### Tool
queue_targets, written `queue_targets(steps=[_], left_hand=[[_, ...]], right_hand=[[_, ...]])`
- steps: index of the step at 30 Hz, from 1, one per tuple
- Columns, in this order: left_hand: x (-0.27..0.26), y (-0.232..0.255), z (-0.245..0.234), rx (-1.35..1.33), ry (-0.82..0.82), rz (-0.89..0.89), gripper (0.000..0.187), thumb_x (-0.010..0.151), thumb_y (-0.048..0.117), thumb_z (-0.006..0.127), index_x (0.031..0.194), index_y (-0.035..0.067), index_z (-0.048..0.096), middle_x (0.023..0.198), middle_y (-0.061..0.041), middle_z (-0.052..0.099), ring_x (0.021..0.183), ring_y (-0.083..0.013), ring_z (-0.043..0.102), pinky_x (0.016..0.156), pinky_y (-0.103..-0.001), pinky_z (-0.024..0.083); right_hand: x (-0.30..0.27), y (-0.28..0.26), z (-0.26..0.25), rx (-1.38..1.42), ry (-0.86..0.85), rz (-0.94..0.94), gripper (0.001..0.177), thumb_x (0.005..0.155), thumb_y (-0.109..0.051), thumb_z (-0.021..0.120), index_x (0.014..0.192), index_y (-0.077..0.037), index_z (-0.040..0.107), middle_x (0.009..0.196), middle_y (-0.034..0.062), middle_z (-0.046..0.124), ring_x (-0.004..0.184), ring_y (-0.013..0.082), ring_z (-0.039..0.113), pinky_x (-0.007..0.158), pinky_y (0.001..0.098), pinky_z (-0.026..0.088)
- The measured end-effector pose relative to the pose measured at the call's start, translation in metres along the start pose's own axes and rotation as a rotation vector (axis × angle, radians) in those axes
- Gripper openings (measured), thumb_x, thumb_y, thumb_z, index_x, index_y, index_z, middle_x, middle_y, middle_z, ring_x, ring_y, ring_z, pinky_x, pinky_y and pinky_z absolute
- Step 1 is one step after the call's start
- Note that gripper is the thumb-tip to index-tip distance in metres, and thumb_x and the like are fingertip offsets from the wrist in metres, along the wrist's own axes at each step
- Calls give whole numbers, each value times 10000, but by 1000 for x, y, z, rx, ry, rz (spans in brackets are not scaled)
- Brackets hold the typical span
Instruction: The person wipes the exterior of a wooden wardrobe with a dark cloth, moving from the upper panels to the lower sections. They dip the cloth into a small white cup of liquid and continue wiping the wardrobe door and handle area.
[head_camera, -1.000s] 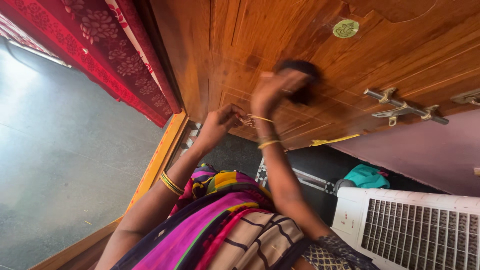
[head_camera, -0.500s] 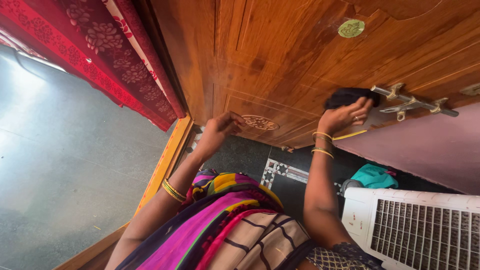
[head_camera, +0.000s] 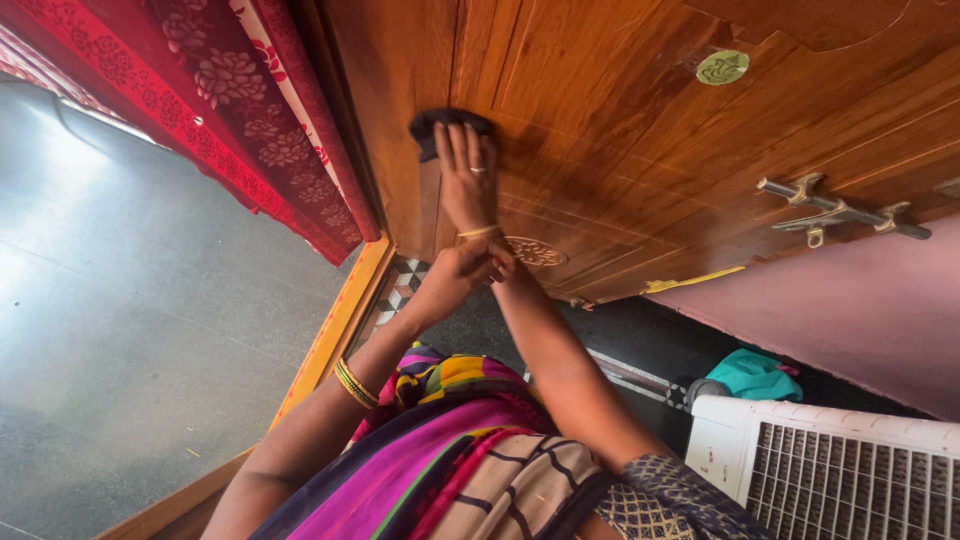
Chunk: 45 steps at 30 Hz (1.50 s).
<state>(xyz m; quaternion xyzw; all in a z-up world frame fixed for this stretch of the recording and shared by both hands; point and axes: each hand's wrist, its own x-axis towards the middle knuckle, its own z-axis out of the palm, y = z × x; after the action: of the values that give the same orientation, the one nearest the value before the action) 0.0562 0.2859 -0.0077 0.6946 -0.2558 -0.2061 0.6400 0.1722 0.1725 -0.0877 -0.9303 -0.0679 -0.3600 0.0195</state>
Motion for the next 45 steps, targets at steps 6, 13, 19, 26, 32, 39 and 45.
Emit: queue_targets(steps=[6,13,19,26,32,39,45], left_hand=[[-5,-11,-5,-116,-18,-45,164,1016,91,562,1118,12,664,998,-50,720,907,-115,709,824,-274,578],[-8,-11,-18,-97,68,-75,158,1039,97,556,1101,18,679,964,-56,743,891,-125,724,831,-273,591],[-3,-4,-15,-16,8,-9,182,992,65,536,1107,29,672,988,-45,754,911,-109,732,848,-280,593],[-1,-2,-11,13,-24,-25,168,986,59,558,1096,17,677,950,-54,744,873,-118,721,811,-284,578],[-4,-6,-14,4,-38,-89,154,997,66,556,1088,22,672,942,-42,725,861,-111,715,784,-273,566],[6,-11,-1,-55,-103,-25,161,992,65,555,1105,27,663,963,-39,728,868,-117,707,801,-278,575],[13,-15,7,69,-125,124,160,998,72,580,1097,24,696,956,-66,750,877,-138,722,811,-304,568]], right_hand=[[-106,153,-35,77,-52,548,466,944,-55,577,1398,46,549,1474,235,461,1330,406,461,1141,530,392],[-115,217,-44,55,448,858,568,872,73,591,1374,77,325,1397,322,354,1244,469,496,1063,525,475],[-5,32,12,657,400,485,466,1016,-311,377,1389,-46,466,1320,135,516,1182,309,543,1027,435,491],[-3,89,-25,314,115,131,252,1016,-68,607,1267,-90,603,1306,100,611,1286,303,576,1080,458,440],[-102,261,-88,-55,513,761,665,841,118,640,1443,16,374,1493,316,299,1406,487,387,1191,502,366],[-46,146,-12,210,531,840,668,816,83,586,1433,13,342,1463,278,329,1399,403,353,1200,585,301],[7,5,5,80,-37,-166,470,867,-84,617,1329,-154,668,1397,107,566,1269,343,492,1078,529,403]])
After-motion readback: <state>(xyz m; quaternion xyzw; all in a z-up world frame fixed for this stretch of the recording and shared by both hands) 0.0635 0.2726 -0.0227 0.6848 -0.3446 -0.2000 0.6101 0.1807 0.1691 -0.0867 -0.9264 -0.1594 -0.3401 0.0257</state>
